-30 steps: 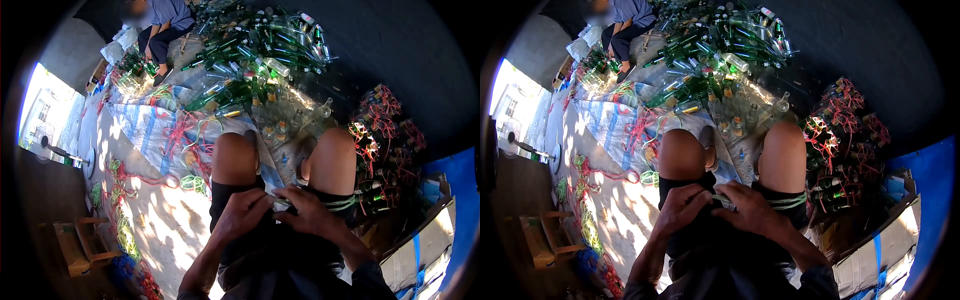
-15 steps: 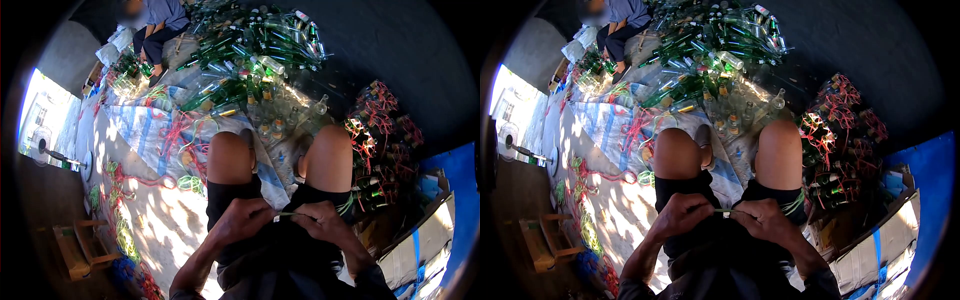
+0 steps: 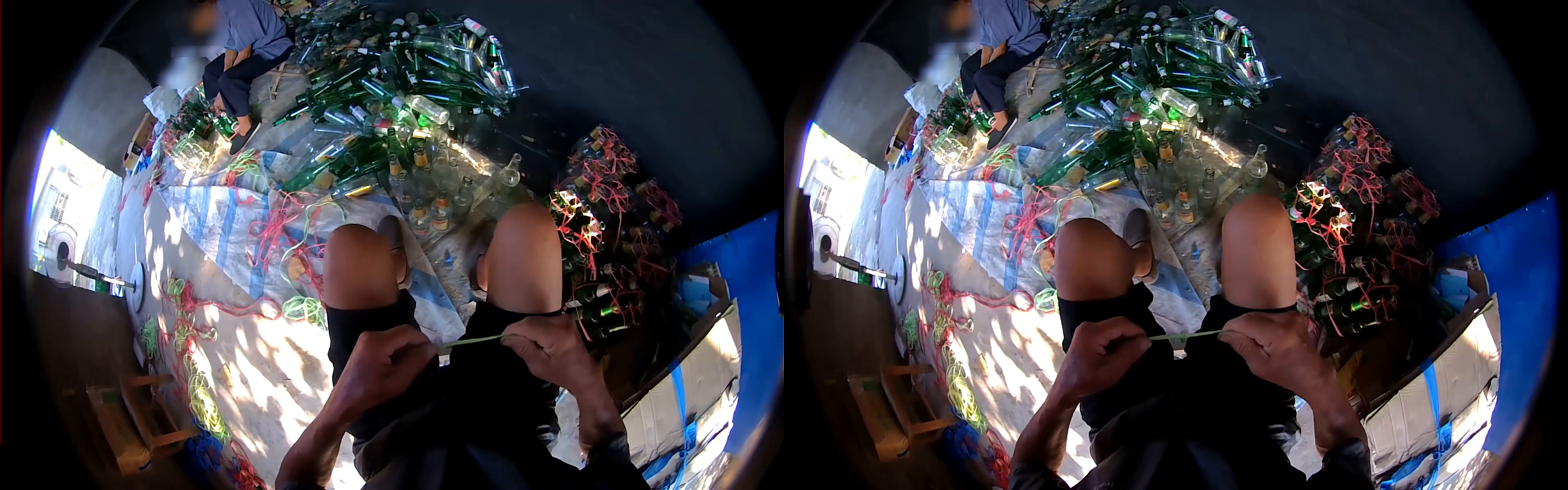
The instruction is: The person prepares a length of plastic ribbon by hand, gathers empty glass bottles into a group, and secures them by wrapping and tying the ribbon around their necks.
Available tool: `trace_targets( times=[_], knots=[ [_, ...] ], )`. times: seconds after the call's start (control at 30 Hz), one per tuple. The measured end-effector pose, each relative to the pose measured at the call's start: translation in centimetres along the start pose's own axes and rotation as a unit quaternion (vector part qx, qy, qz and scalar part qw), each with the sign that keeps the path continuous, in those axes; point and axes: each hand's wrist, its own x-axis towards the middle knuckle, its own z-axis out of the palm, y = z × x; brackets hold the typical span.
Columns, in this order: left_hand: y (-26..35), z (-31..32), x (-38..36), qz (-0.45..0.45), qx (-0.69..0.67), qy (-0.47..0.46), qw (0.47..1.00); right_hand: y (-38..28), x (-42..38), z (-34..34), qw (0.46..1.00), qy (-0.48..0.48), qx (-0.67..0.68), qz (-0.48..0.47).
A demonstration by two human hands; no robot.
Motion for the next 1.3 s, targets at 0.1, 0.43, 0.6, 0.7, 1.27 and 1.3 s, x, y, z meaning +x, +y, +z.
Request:
trace_targets(
  times=[0.1, 0.43, 0.6, 0.7, 1.27, 1.3],
  knots=[
    [0.7, 0.0, 0.5, 0.018, 0.014, 0.015, 1.0, 1.2, -0.5, -2.3, 0.999, -0.003, -0.017, 0.049],
    [1.1, 0.4, 1.5, 0.044, 0.026, 0.032, 0.998, 7.0, -5.3, -6.2, 0.968, 0.064, 0.117, 0.212],
    [1.1, 0.7, 2.0, 0.033, -0.004, 0.032, 0.999, 8.0, -6.9, -7.9, 0.967, 0.041, 0.066, 0.244],
    [1.0, 0.9, 2.3, 0.04, -0.009, 0.034, 0.999, 9.1, -7.4, -7.2, 0.981, 0.062, -0.015, 0.185],
    [2.9, 3.0, 3.6, 0.057, -0.01, -0.072, 0.996, -1.7, 1.7, 1.7, 0.997, 0.0, 0.062, -0.045],
    [2.6, 2.9, 3.6, 0.056, 0.001, -0.075, 0.996, -1.6, 1.5, 1.8, 0.997, -0.009, 0.068, -0.035]
  ],
)
